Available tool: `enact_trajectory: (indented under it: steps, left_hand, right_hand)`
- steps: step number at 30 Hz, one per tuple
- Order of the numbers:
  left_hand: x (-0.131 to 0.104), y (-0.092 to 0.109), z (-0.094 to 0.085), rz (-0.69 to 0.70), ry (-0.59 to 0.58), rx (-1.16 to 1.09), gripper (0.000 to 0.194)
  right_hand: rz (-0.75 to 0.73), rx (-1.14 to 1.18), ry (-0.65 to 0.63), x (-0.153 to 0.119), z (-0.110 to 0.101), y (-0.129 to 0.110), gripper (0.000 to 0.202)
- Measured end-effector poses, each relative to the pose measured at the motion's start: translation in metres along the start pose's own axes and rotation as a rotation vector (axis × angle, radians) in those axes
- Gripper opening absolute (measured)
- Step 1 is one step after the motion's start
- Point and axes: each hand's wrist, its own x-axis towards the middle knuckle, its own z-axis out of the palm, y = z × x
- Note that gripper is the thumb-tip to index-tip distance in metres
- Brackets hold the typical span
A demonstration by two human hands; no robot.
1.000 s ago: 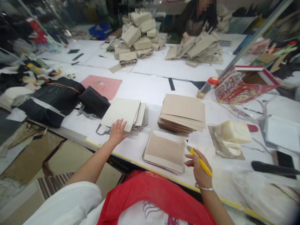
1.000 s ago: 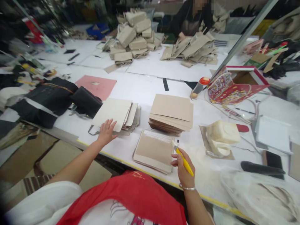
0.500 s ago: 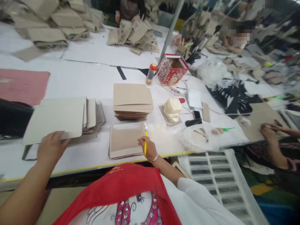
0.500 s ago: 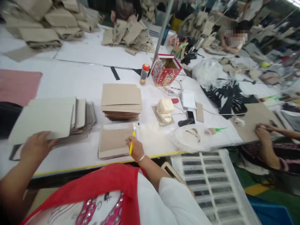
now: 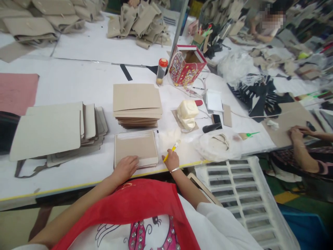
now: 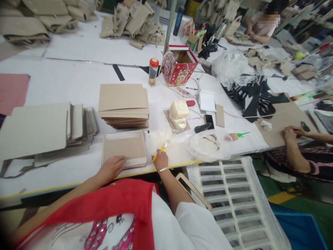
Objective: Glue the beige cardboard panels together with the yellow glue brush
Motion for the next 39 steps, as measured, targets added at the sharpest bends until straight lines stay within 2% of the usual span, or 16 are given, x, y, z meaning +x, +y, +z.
enact_trajectory:
  steps: [4,11,14,17,20,25,27,28,30,33,35,36,39]
  left_hand:
    - [0.008,0.007,0.002,-0.009,-0.031,-0.012,0.024]
    - [0.023,0.020,-0.001,-0.052,0.013,-0.180,0.027]
    - [0.033,0.029,0.004,-0.083,-0.034,-0.235,0.028]
    - [0.041,0.037,0.008,-0.102,-0.118,-0.240,0.033]
    - [0.047,0.041,0.007,-0.099,-0.153,-0.262,0.036]
    - [0.056,0.041,0.004,-0.140,-0.101,-0.396,0.036]
    - [0.063,0.043,0.003,-0.209,-0.078,-0.540,0.039]
    - [0.067,0.045,0.002,-0.287,-0.074,-0.644,0.043]
    - [0.076,0.050,-0.002,-0.524,-0.100,-0.926,0.054]
    - [0.089,0.055,-0.009,-0.859,-0.199,-1.473,0.059]
    - [0.094,0.054,-0.013,-0.930,-0.228,-1.770,0.050]
    - [0.095,0.052,-0.015,-0.938,-0.206,-1.862,0.044]
    - [0.091,0.041,-0.019,-0.960,-0.004,-1.924,0.033]
  right_hand:
    - [0.038,-0.006,-0.055,0.001,0.002,-0.003,0.020]
    - [0.161,0.074,-0.127,0.003,-0.017,0.012,0.029]
    - [0.178,0.078,-0.190,0.002,-0.026,0.013,0.030]
    - [0.114,0.065,-0.238,-0.002,-0.030,0.011,0.036]
    - [0.051,0.059,-0.233,-0.005,-0.031,0.008,0.039]
    - [0.075,0.118,-0.146,-0.005,-0.044,0.007,0.035]
    - [0.087,0.193,-0.080,-0.004,-0.057,0.006,0.030]
    - [0.074,0.250,-0.048,-0.003,-0.067,0.004,0.028]
    - [0.013,0.396,-0.013,-0.001,-0.088,-0.004,0.024]
    - [-0.091,0.600,-0.053,-0.002,-0.119,-0.021,0.021]
    - [-0.147,0.684,-0.118,-0.002,-0.132,-0.033,0.021]
    - [-0.164,0.710,-0.151,-0.002,-0.136,-0.038,0.020]
    - [-0.143,0.723,-0.230,0.001,-0.134,-0.046,0.022]
